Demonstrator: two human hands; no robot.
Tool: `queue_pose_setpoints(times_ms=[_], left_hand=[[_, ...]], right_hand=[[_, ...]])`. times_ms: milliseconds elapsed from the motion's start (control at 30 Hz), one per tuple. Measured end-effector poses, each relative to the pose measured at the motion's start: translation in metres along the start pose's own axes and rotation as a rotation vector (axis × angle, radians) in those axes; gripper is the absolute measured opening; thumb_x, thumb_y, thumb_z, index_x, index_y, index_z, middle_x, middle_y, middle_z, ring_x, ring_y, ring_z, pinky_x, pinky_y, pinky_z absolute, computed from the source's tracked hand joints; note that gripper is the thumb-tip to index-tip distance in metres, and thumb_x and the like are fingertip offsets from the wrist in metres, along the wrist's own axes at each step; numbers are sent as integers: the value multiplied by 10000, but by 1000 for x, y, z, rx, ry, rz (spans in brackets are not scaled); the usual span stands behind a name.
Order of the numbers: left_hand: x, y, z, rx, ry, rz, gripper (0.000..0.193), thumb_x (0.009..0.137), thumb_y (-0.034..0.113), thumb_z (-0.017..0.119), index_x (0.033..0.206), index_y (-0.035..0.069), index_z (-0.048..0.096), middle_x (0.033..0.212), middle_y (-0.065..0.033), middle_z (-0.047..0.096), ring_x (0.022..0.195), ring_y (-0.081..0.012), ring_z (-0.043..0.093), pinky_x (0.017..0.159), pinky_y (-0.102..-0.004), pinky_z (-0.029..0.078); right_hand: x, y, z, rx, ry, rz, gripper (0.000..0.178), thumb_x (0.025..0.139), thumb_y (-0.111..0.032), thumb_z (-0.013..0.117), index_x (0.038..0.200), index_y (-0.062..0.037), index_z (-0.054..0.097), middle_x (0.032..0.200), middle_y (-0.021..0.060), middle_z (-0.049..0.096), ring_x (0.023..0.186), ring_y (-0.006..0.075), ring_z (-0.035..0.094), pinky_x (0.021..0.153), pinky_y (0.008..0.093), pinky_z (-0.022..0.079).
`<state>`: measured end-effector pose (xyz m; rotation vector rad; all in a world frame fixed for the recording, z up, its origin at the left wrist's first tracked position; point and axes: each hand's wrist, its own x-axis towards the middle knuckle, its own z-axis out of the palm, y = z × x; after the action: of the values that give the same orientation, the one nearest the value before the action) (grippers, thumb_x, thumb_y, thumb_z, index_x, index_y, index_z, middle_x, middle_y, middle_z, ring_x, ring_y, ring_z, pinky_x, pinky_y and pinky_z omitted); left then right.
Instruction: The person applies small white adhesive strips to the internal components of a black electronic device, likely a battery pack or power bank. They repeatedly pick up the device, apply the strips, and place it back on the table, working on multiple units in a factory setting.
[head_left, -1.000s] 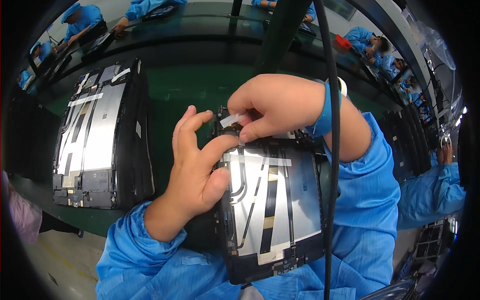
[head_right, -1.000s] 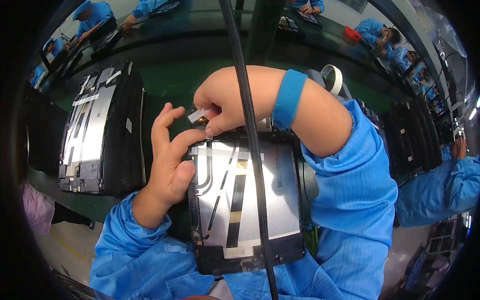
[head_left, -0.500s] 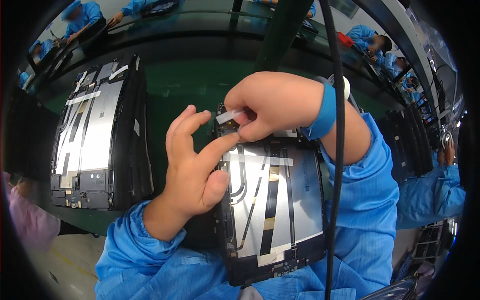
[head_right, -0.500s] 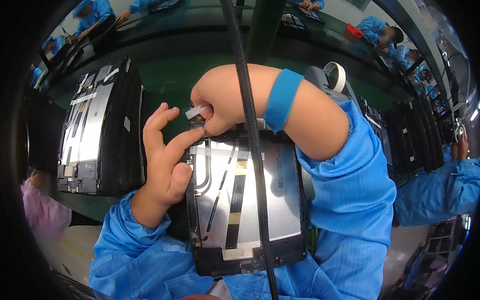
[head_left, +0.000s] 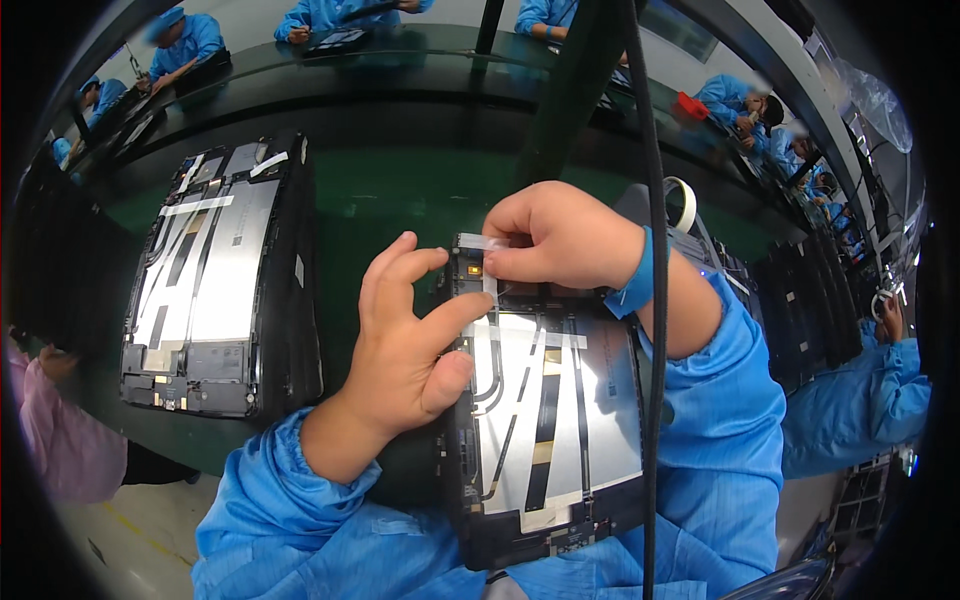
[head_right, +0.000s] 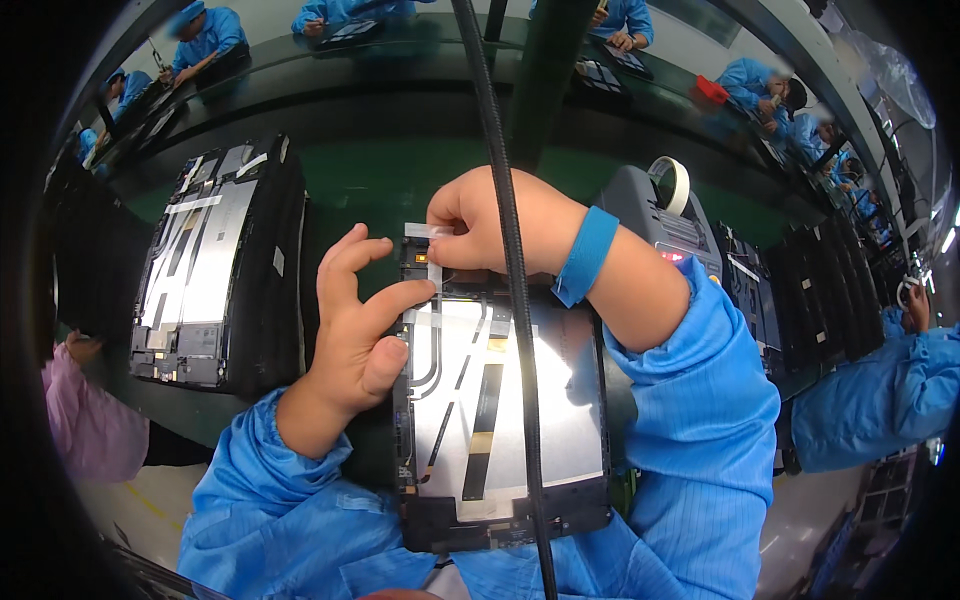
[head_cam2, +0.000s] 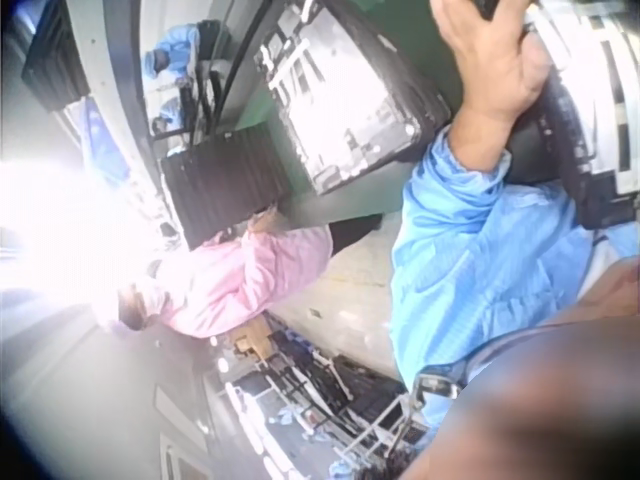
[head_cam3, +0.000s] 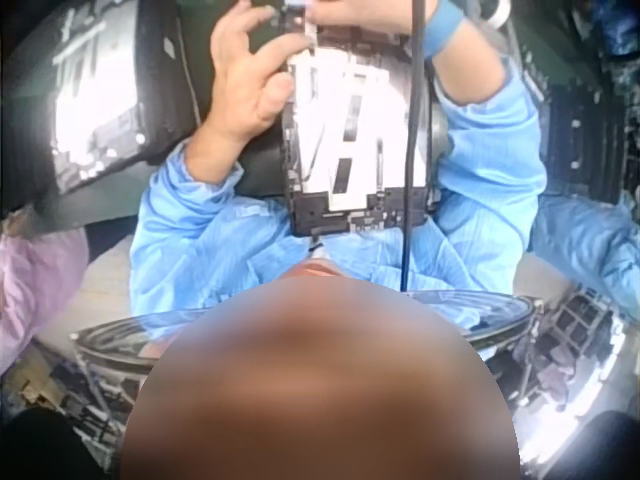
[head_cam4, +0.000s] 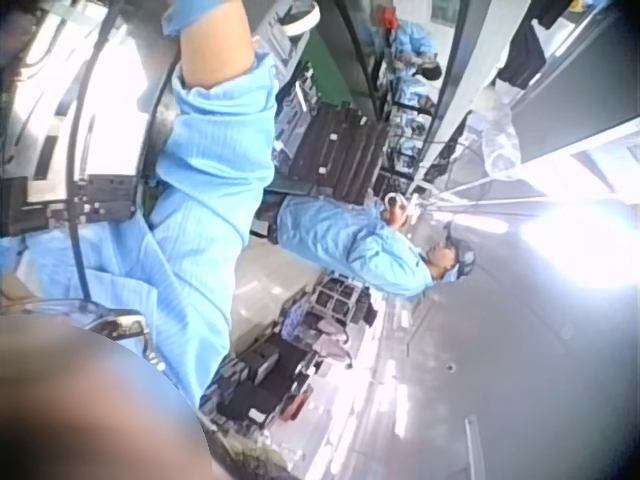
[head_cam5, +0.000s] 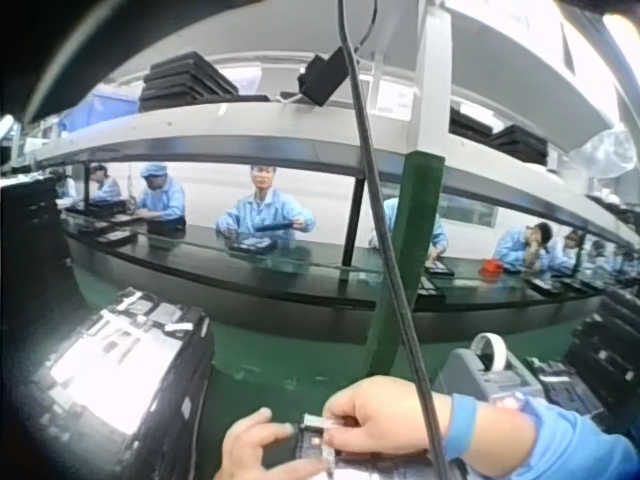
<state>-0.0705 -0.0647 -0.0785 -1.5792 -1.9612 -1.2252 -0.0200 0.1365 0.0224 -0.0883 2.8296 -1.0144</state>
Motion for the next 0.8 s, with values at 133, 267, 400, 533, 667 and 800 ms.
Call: queue_pose_setpoints(times_ms=[133,267,400,533,667,800], left_hand=[[-1,1,-1,10,3,4,508,892,498,401,1050,98,671,1227,-206,434,1234,-459,335,1032,-536,263],[0,2,-2,21,-7,-7,541,897,509,357,1080,94,653,1237,-212,433,1251,-465,320,1040,-538,245],[3,4,-2,6,-27,3,594,900,537,318,1082,73,641,1240,-231,434,1267,-474,308,1050,-541,227],[3,1,-3,45,-13,28,474,868,461,400,1088,108,627,1251,-201,439,1274,-467,309,1036,-547,255],[7,6,-3,68,-65,29,319,798,252,577,1094,135,607,1247,-181,436,1285,-446,316,1030,-543,281],[3,10,-6,-25,-38,-31,316,810,255,590,1100,131,595,1243,-190,435,1289,-444,310,1037,-535,278]], right_hand=[[1,-7,8,-146,78,58,200,778,-176,674,787,17,625,618,68,595,543,138,546,511,267,428],[-1,-11,9,-145,136,106,243,745,-151,714,850,20,577,626,83,592,556,149,570,514,273,440],[-2,5,4,-28,200,182,359,706,-138,767,915,13,517,650,76,584,585,143,582,524,272,453],[5,-7,8,171,268,308,419,662,-178,803,908,4,516,691,63,576,617,141,589,507,275,454],[-6,19,10,-51,378,133,420,668,-177,789,928,17,522,702,77,599,616,164,612,574,312,498],[-14,35,21,45,533,-112,273,750,-45,661,985,15,537,699,43,580,618,119,533,584,277,474]])
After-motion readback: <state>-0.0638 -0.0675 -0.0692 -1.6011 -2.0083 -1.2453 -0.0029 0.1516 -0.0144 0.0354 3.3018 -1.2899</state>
